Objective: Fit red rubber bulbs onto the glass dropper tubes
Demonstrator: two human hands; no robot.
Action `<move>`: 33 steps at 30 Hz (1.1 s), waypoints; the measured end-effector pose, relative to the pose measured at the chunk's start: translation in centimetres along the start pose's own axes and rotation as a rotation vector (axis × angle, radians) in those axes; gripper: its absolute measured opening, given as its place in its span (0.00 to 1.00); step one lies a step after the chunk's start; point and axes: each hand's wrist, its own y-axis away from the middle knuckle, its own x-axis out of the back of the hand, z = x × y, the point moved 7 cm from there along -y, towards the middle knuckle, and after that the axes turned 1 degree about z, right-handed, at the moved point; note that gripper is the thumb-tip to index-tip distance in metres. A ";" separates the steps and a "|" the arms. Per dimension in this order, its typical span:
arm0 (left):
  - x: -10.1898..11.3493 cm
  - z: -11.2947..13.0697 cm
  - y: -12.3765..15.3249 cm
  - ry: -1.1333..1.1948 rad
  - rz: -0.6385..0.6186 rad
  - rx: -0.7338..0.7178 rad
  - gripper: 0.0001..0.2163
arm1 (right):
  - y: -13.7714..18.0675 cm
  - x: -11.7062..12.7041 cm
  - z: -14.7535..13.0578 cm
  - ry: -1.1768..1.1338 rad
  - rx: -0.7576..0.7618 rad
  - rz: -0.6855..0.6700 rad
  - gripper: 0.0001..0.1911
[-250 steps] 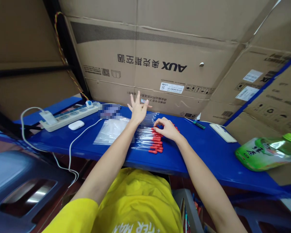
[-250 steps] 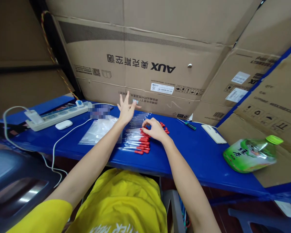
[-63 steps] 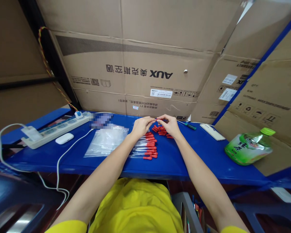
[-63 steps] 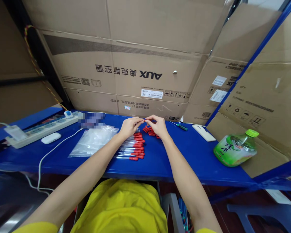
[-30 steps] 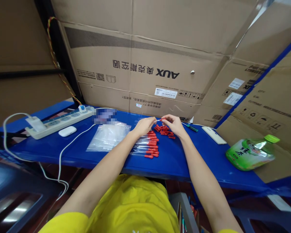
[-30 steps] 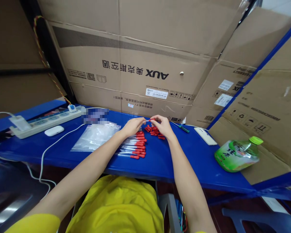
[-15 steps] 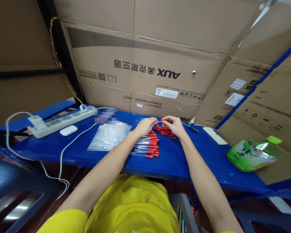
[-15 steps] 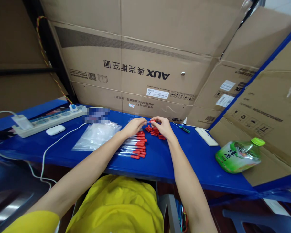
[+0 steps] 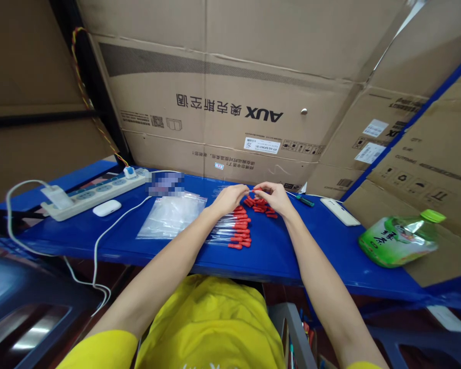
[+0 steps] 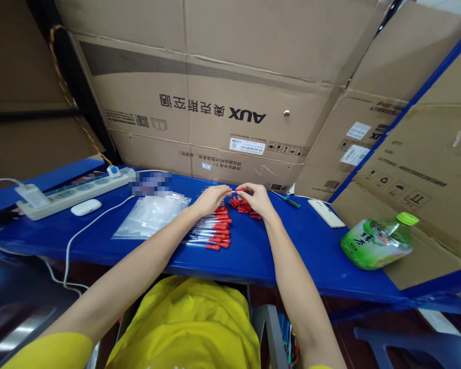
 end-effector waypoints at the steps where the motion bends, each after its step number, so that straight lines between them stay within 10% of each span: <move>1: -0.1 0.0 0.0 0.000 -0.003 0.000 0.15 | 0.0 0.0 0.0 0.010 0.006 -0.001 0.17; 33: 0.4 -0.5 -0.1 0.027 -0.001 -0.022 0.18 | 0.2 0.2 -0.1 -0.101 -0.077 0.029 0.23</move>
